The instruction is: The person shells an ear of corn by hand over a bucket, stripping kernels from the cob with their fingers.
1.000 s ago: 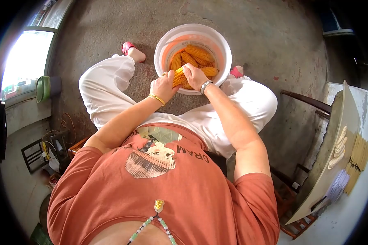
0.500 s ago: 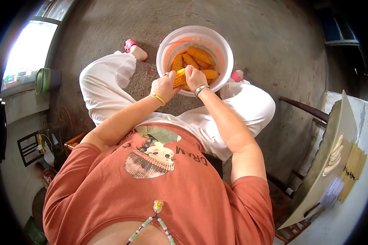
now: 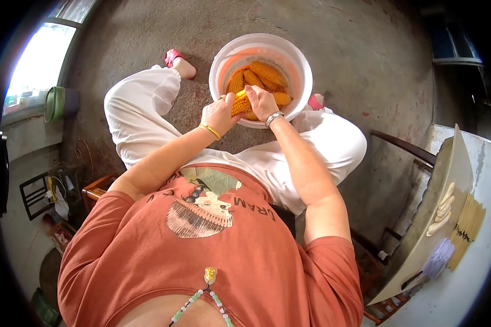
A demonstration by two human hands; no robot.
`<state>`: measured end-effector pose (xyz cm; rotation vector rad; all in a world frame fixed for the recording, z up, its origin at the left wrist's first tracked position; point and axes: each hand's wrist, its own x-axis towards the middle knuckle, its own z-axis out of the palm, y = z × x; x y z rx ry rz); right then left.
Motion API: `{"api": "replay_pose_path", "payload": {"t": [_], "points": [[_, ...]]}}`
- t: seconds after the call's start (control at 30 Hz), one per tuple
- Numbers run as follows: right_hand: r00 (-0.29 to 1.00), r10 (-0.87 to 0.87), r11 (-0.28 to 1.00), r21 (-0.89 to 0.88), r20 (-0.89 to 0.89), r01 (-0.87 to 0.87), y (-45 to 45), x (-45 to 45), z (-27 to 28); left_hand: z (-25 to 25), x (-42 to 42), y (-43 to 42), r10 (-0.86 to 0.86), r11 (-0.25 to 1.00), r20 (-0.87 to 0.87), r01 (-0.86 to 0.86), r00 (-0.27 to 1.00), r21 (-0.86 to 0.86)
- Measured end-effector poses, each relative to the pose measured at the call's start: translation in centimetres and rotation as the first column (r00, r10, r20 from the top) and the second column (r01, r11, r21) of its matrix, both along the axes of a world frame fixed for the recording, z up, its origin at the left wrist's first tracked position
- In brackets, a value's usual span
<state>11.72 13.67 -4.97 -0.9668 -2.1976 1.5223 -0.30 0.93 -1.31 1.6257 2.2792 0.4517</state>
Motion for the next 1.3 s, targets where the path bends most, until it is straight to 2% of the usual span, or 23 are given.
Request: {"api": "replay_pose_path", "payload": {"t": [0.07,0.37,0.47,0.67,0.77,0.97,1.07,1.3], "points": [[0.998,0.021,0.999,0.042,0.057,-0.024,-0.2,0.0,0.6,0.0,0.0,0.0,-0.017,1.000,-0.010,0.017,1.000,0.026],[0.999,0.034,0.994,0.098,0.034,-0.037,-0.3,0.1,-0.2,0.1,0.0,-0.1,-0.010,1.000,-0.009,0.010,1.000,-0.011],[0.999,0.032,0.991,0.128,-0.030,-0.028,-0.5,0.2,0.2,0.9,-0.2,0.3,0.019,0.993,0.034,-0.014,0.999,-0.118],[0.996,-0.025,0.998,0.048,-0.087,0.029,-0.3,0.0,-0.6,0.3,-0.2,0.3,0.026,0.995,0.028,-0.023,0.999,-0.097],[1.000,0.019,1.000,0.015,-0.011,-0.018,-0.1,0.1,0.5,0.3,-0.1,0.2,0.021,0.997,0.019,-0.020,1.000,-0.072],[0.998,0.045,0.999,0.004,0.054,-0.045,-0.5,0.2,1.6,0.6,0.0,0.1,-0.022,0.996,-0.019,0.021,1.000,-0.088],[0.998,0.047,0.997,0.051,0.041,-0.049,-0.3,0.3,0.0,0.2,-0.1,0.1,-0.042,0.997,-0.026,0.040,0.999,-0.068],[0.995,0.102,0.994,0.045,0.021,-0.103,0.0,0.4,0.3,0.9,0.0,0.2,-0.013,0.994,-0.002,0.012,1.000,-0.108]]}}
